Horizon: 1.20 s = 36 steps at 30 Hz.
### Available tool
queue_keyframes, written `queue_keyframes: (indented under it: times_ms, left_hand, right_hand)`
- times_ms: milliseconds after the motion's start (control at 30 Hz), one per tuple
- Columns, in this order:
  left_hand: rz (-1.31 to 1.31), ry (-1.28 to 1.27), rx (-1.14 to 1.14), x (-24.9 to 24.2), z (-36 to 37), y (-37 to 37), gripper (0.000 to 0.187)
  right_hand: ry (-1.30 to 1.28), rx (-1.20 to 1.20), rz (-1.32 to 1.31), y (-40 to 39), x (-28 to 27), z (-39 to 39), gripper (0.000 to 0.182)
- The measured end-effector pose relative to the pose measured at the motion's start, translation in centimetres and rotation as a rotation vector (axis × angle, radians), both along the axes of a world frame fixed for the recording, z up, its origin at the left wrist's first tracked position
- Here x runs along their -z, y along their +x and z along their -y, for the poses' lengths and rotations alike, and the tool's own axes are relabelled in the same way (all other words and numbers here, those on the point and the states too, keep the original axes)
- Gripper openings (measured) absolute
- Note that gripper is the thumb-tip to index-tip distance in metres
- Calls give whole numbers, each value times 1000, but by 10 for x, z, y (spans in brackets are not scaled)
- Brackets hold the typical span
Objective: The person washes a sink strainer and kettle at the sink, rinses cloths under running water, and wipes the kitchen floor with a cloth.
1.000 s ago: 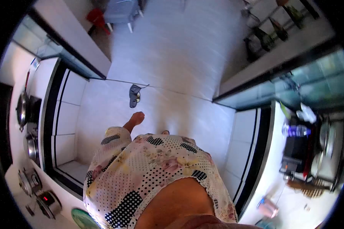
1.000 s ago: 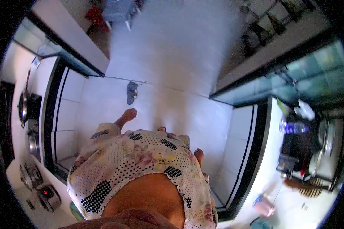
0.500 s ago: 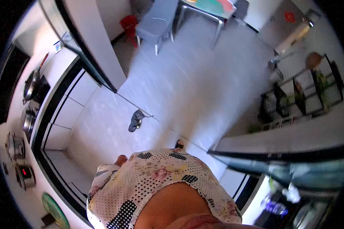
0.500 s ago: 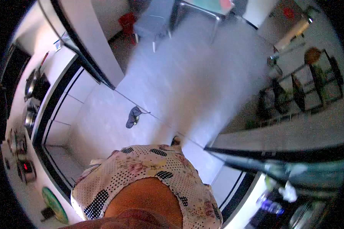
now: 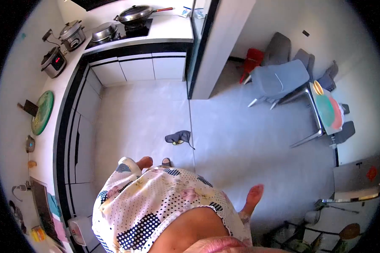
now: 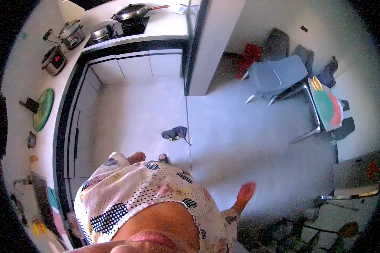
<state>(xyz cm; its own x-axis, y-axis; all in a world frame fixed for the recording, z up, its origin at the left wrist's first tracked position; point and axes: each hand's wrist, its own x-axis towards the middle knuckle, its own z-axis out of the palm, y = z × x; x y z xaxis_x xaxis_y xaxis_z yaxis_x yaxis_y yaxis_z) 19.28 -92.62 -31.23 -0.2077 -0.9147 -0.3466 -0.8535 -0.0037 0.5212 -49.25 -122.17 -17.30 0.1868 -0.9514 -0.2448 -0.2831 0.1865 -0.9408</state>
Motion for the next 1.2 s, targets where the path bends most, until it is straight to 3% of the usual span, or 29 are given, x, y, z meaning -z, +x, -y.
queue_keyframes:
  times_ms: [67,100,133,167,200,233,267,300,333,367,467,500,533,600,633,667,700,733,833,867,1000,1133,1200]
  left_hand:
    - [172,-79,-97,-1,-24,13,19]
    - [65,2,-193,-3,-33,23,18]
    - [-46,84,-287,-2,-39,35,19]
    - [57,98,-376,-21,-36,27,19]
    - [137,109,-464,-38,-31,16,20]
    - [166,27,-343,-15,-32,24,20]
    - [107,97,-407,-50,-24,20,20]
    - [128,29,-347,-54,-19,25,20]
    - [151,-33,-284,-57,-19,33,19]
    - [198,11,-303,-60,-15,44,19]
    - [338,59,-250,-76,-6,51,20]
    - [235,78,-474,-59,-12,57,21]
    - [131,92,-698,-38,-19,60,23]
    - [161,62,-617,-38,-30,62,24]
    - [222,97,-475,3,-38,54,21]
    - [242,82,-442,-22,-40,44,19]
    - [150,173,-662,-45,-36,36,18]
    - [90,226,-765,-60,-30,31,18]
    - [-32,291,-898,-36,-37,27,20]
    - [-62,299,-935,-32,-32,28,21]
    - [-141,286,-1084,-35,6,35,24]
    - [-231,204,-1254,-48,63,54,28]
    - [-286,161,-1339,-53,85,64,30]
  right_hand:
    - [-23,-630,-917,17,37,30,44]
    - [-132,-974,-1223,22,61,46,47]
    - [-90,-807,-1171,59,41,24,44]
    - [-57,-656,-1091,81,46,21,41]
    - [-595,-448,-636,53,179,23,35]
    - [-572,-543,-844,80,161,12,29]
    - [-541,-639,-1048,112,145,-4,23]
    - [-1033,-602,-739,124,187,-14,26]
    - [-625,-722,-880,124,222,-13,26]
    - [-438,-799,-902,153,205,-10,25]
    - [-234,-905,-904,209,204,14,24]
    - [-194,-932,-907,230,201,23,24]
    - [-190,-962,-908,251,200,33,23]
    - [-211,-1040,-925,288,203,57,23]
    - [-260,-1103,-952,300,212,73,23]
    - [-318,-1168,-993,312,216,90,23]
    - [-402,-1245,-1047,328,219,108,22]
    - [-355,-1226,-888,342,193,132,21]
    - [-350,-1304,-458,395,104,200,16]
    - [-394,-1359,-437,416,86,221,15]
    - [-761,-1676,-597,510,112,293,14]
    - [791,-833,-34,616,113,342,18]
    - [455,-1045,-320,670,89,352,18]
